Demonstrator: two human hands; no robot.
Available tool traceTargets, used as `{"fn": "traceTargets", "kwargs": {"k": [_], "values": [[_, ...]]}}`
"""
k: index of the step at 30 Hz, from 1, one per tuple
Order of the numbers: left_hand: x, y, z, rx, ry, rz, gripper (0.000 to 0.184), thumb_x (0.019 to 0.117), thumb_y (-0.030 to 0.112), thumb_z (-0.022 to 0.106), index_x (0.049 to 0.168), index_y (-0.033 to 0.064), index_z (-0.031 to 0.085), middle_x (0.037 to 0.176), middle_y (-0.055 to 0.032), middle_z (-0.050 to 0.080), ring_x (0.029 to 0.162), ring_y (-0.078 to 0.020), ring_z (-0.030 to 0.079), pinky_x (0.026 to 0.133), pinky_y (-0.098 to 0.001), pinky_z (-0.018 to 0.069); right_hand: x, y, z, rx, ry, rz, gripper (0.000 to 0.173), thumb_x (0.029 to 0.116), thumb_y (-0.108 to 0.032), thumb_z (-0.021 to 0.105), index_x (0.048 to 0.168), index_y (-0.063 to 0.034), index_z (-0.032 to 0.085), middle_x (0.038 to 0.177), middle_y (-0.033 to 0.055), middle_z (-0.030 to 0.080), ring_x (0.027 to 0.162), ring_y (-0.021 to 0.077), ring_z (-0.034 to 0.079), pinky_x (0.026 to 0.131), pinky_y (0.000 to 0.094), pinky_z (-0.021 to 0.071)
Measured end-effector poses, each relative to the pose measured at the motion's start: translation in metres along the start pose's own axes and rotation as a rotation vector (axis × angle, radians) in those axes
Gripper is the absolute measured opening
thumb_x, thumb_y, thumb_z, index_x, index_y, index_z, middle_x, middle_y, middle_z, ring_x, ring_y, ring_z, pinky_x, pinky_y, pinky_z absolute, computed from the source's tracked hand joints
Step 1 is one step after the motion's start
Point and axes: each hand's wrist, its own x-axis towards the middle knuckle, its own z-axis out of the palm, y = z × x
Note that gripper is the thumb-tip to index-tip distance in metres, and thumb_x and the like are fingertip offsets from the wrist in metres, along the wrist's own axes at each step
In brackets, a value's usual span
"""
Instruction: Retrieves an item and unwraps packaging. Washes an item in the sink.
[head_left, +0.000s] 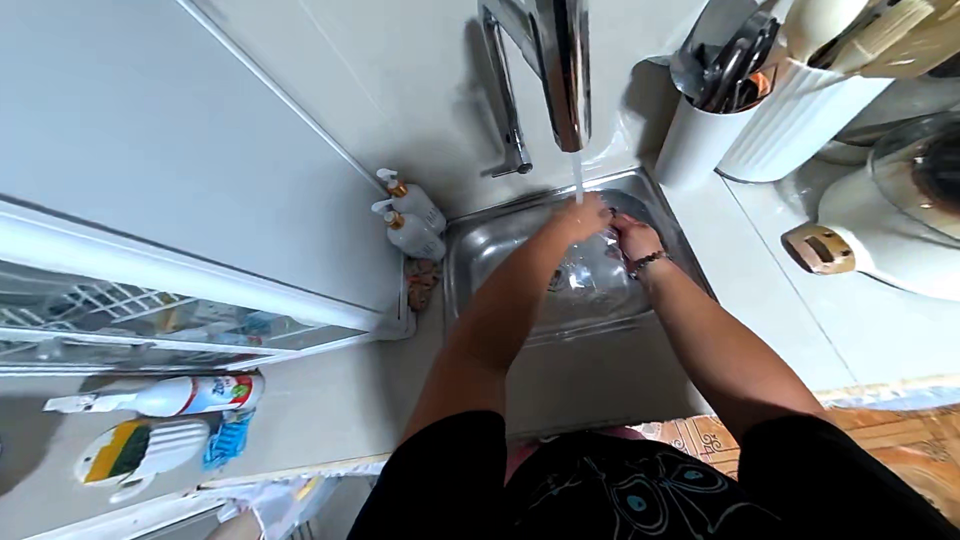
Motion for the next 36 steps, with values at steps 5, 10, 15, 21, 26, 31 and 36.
{"fn": "traceTargets", "kwargs": {"k": [5, 10, 15, 21, 26, 31, 36], "values": [[-0.003, -0.001, -0.026, 0.178, -0.057, 0.2, 0.073, 0.0762, 0.011, 0.086, 0.142, 0.0068, 0.053, 0.135, -0.0228, 0.059, 0.124, -0.0402, 0.059, 0.102, -0.0585, 0.0493, 0.002, -0.016, 0.009, -0.032, 0.012, -0.005, 0.033, 0.1077, -0.033, 0.051, 0.117, -0.0073, 0.07, 0.097, 0.0063, 0.067, 0.084, 0.0143, 0.061, 0.079, 0.0385, 0.0527], [-0.006, -0.004, -0.035, 0.28, 0.071, 0.402, 0.042, 0.0844, -0.001, 0.07, 0.126, 0.0052, 0.065, 0.124, -0.0175, 0.065, 0.115, -0.0346, 0.065, 0.1, -0.0521, 0.0518, -0.003, -0.02, -0.006, -0.012, -0.068, -0.059, 0.036, 0.1088, -0.039, 0.048, 0.107, -0.0089, 0.068, 0.07, -0.0032, 0.053, 0.056, 0.0076, 0.048, 0.054, 0.0281, 0.0465], [0.009, -0.016, -0.031, 0.241, 0.03, 0.134, 0.026, 0.0902, 0.011, 0.071, 0.114, 0.0008, 0.069, 0.112, -0.021, 0.07, 0.111, -0.0383, 0.066, 0.098, -0.0594, 0.0504, -0.004, -0.008, -0.031, -0.006, -0.275, -0.271, 0.018, 0.0997, -0.023, 0.067, 0.099, -0.0068, 0.074, 0.064, -0.0073, 0.058, 0.05, 0.0006, 0.045, 0.048, 0.0204, 0.0413], [0.006, 0.007, -0.029, 0.277, -0.154, 0.124, 0.025, 0.0927, 0.017, 0.071, 0.11, -0.0015, 0.071, 0.111, -0.0224, 0.069, 0.111, -0.0386, 0.064, 0.099, -0.0587, 0.0482, 0.011, 0.012, -0.071, -0.228, -0.286, -0.359, 0.022, 0.1018, -0.023, 0.063, 0.089, -0.0075, 0.072, 0.063, -0.0087, 0.056, 0.05, -0.0016, 0.042, 0.049, 0.0198, 0.0379], [0.009, 0.007, -0.034, 0.306, -0.305, 0.163, 0.022, 0.0902, 0.02, 0.075, 0.103, 0.0019, 0.074, 0.101, -0.0183, 0.071, 0.101, -0.0348, 0.066, 0.092, -0.0576, 0.05, 0.01, 0.024, -0.091, -0.185, -0.368, -0.424, 0.019, 0.0924, -0.018, 0.073, 0.076, -0.01, 0.068, 0.063, -0.0103, 0.059, 0.056, -0.0027, 0.05, 0.056, 0.0199, 0.0444], [-0.001, 0.009, -0.046, 0.409, -0.299, 0.261, 0.018, 0.0966, 0.012, 0.066, 0.109, 0.0023, 0.075, 0.105, -0.0194, 0.072, 0.105, -0.0364, 0.067, 0.096, -0.0567, 0.0495, 0.004, 0.028, -0.104, -0.173, -0.432, -0.322, 0.011, 0.0929, -0.015, 0.074, 0.084, -0.008, 0.076, 0.067, -0.0087, 0.067, 0.055, -0.0041, 0.054, 0.052, 0.0176, 0.0462], [-0.004, -0.007, -0.041, 0.373, -0.061, 0.426, 0.022, 0.0996, 0.009, 0.061, 0.117, 0.0033, 0.072, 0.107, -0.019, 0.073, 0.105, -0.0364, 0.07, 0.097, -0.0542, 0.0519, 0.015, 0.052, -0.104, -0.271, -0.352, -0.318, 0.021, 0.0933, -0.022, 0.075, 0.077, -0.0091, 0.071, 0.061, -0.0088, 0.059, 0.055, -0.0028, 0.049, 0.056, 0.0207, 0.0439]]}}
